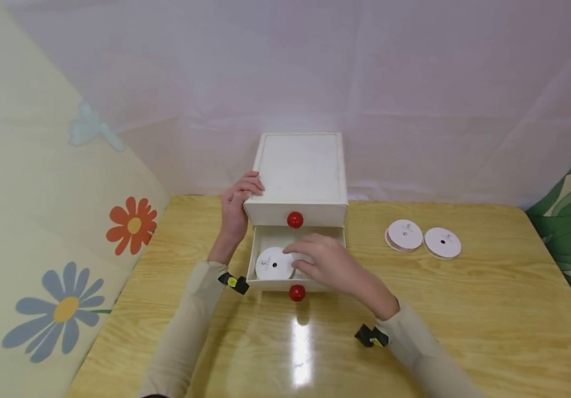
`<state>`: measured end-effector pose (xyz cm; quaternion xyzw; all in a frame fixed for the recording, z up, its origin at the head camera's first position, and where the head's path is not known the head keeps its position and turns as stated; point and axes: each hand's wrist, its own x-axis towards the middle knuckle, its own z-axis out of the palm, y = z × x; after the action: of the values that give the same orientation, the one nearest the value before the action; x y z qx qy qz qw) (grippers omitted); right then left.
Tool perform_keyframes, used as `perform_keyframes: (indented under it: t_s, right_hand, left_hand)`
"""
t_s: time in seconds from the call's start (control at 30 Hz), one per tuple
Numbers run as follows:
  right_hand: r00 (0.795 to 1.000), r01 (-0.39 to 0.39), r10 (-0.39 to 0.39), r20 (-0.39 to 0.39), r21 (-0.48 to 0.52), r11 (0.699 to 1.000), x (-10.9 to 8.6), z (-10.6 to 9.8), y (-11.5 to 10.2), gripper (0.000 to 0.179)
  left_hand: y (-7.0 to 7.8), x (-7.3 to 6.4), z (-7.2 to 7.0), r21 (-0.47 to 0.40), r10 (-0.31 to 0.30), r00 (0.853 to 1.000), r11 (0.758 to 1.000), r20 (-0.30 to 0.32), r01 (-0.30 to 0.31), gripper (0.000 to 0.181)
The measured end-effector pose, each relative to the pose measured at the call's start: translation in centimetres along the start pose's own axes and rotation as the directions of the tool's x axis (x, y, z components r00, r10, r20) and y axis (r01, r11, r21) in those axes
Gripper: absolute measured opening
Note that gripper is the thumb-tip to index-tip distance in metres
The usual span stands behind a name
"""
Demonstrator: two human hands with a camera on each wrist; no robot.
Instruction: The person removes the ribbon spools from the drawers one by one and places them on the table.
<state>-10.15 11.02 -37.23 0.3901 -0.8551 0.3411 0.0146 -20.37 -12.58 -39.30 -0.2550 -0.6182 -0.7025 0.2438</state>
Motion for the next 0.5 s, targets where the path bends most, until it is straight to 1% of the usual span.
perform_keyframes:
  t_s: [0.1,0.23,0.37,0.43,0.5]
  right_hand:
    - [0.999,0.029,-0.028,0.042,-0.012,1.0,0.6,0.3,0.7,0.029]
    - [0.993,0.006,-0.003,0.115,-0.024,1.0,1.3,0.8,1.4,0.033]
    - [0.98,-0.03,0.033,0.196,-0.02,0.999,1.9,1.1,1.8,0.038]
    - [0.974,-0.037,0.038,0.225,-0.008,0.999,2.1,1.2,1.9,0.04]
    - [0.97,-0.025,0.024,0.241,-0.002,1.0,2.3,1.3,2.1,0.043]
  left_hand:
    - [-0.1,0.0,0.1,-0.008,0.007,1.0,1.0,0.007,-0.007,0.028]
    - [-0.1,0.0,0.2,-0.021,0.013,1.0,1.0,0.003,-0.013,0.028]
    - [0.0,-0.1,0.3,-0.029,0.009,1.0,1.0,-0.006,-0.009,0.027]
    - [0.0,-0.1,0.2,-0.028,0.006,1.0,1.0,-0.007,-0.006,0.027]
    - [0.0,-0.1,0.2,-0.021,0.004,1.0,1.0,-0.009,-0.004,0.027]
